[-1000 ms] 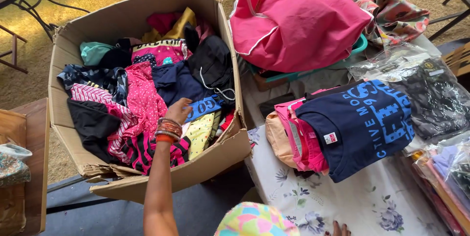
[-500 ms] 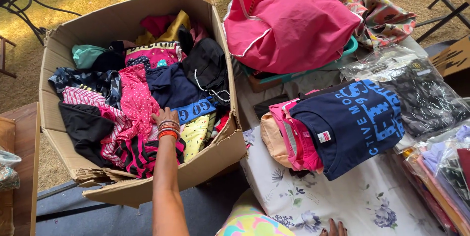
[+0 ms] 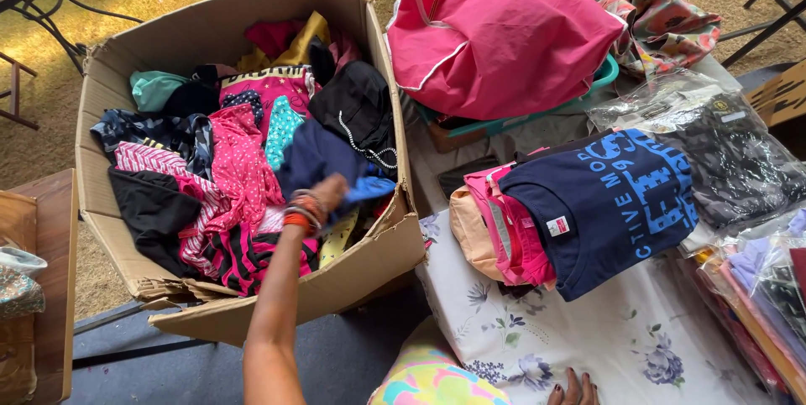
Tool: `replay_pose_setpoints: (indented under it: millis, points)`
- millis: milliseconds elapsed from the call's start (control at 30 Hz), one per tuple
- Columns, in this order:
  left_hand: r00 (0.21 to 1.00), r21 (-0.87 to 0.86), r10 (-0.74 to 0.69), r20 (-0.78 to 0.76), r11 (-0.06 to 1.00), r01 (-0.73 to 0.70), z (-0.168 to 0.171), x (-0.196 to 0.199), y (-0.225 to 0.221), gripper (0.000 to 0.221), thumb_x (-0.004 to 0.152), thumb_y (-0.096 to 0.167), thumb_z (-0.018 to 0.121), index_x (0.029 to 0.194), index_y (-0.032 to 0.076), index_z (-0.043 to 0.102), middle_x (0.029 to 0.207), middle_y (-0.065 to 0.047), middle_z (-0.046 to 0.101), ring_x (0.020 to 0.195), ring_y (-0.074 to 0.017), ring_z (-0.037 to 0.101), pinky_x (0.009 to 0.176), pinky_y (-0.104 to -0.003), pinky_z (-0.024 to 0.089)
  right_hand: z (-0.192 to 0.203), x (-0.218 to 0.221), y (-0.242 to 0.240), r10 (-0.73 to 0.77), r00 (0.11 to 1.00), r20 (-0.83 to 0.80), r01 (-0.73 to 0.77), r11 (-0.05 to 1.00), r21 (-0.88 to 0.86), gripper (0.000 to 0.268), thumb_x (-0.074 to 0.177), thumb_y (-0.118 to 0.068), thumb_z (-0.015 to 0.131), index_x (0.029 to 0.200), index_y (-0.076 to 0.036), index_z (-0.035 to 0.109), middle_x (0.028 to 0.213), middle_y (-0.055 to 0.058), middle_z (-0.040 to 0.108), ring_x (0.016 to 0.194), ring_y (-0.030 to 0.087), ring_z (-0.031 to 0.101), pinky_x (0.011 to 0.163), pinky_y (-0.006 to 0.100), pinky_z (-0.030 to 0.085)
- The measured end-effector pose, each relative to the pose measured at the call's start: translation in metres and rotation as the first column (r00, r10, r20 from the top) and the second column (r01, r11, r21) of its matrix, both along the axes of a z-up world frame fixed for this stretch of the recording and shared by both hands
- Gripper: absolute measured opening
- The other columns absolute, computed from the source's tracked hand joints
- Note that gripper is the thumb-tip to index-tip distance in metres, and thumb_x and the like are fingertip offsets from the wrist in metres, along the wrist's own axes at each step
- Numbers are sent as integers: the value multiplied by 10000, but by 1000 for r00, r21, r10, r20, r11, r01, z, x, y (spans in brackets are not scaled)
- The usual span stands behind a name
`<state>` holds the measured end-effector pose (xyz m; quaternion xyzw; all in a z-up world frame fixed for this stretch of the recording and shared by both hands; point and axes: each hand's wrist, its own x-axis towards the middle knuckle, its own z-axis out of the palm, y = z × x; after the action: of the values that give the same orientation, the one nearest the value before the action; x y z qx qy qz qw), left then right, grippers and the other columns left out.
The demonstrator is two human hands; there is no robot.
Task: Folding a navy blue t-shirt on a table.
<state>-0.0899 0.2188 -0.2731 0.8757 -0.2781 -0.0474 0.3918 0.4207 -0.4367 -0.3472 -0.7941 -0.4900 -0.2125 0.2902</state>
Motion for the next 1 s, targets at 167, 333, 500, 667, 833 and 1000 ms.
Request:
replay_pose_setpoints:
  millis: [167, 333, 500, 667, 833, 1000]
  points:
    - [-114, 86, 687, -717, -75, -993, 159, 29, -71, 382, 946, 300, 651, 1193, 9, 637, 1045, -181, 717, 865, -329, 708, 769, -468, 565, -1, 5, -3, -14, 999, 37, 15, 1000, -10, 394, 998, -291, 523, 1275, -61, 685, 1321, 233, 610, 1202, 427, 584, 1103, 563, 484]
    - [-734, 354, 656, 175, -737, -575, 152, -30, -51, 341, 979, 261, 660, 1224, 28, 612, 1086, -266, 713, 1013, -467, 683, 855, -554, 544, 34, -14, 8, -11, 998, 57, 13, 999, -36, 399, 999, -303, 509, 1269, -69, 687, 1340, 234, 603, 1223, 431, 579, 1121, 575, 482]
    - [-764, 517, 642, 63, -676, -526, 93, -68, -62, 337, 913, 224, 679, 1207, 59, 668, 1158, -273, 681, 1078, -464, 652, 897, -545, 526, 34, -15, 13, -26, 998, 65, 32, 996, -80, 396, 1015, -306, 496, 1283, -78, 678, 1362, 215, 590, 1235, 415, 571, 1136, 554, 481]
    - [-706, 614, 708, 5, -560, -556, 120, -66, -57, 316, 871, 267, 714, 1148, 115, 726, 1119, -240, 717, 1068, -426, 691, 918, -523, 547, 47, -25, 6, -61, 995, 74, 68, 993, -99, 396, 1022, -311, 488, 1289, -92, 681, 1375, 188, 589, 1241, 398, 567, 1126, 537, 482]
    - [-770, 424, 605, 204, -763, -488, 226, -40, -64, 219, 1068, 266, 587, 1060, 57, 654, 917, -319, 696, 882, -517, 672, 757, -596, 515, 63, -33, 8, -142, 987, 79, 155, 969, -192, 394, 1012, -315, 499, 1296, -128, 698, 1398, 159, 609, 1292, 383, 571, 1126, 517, 485]
    - [-565, -377, 741, 363, -438, -816, 368, -27, -70, 169, 1123, 166, 535, 1006, 47, 565, 873, -166, 613, 763, -274, 623, 670, -423, 485, 57, -29, 7, -122, 989, 88, 133, 981, -141, 375, 1000, -306, 533, 1310, -166, 691, 1395, 133, 612, 1284, 365, 571, 1114, 505, 494]
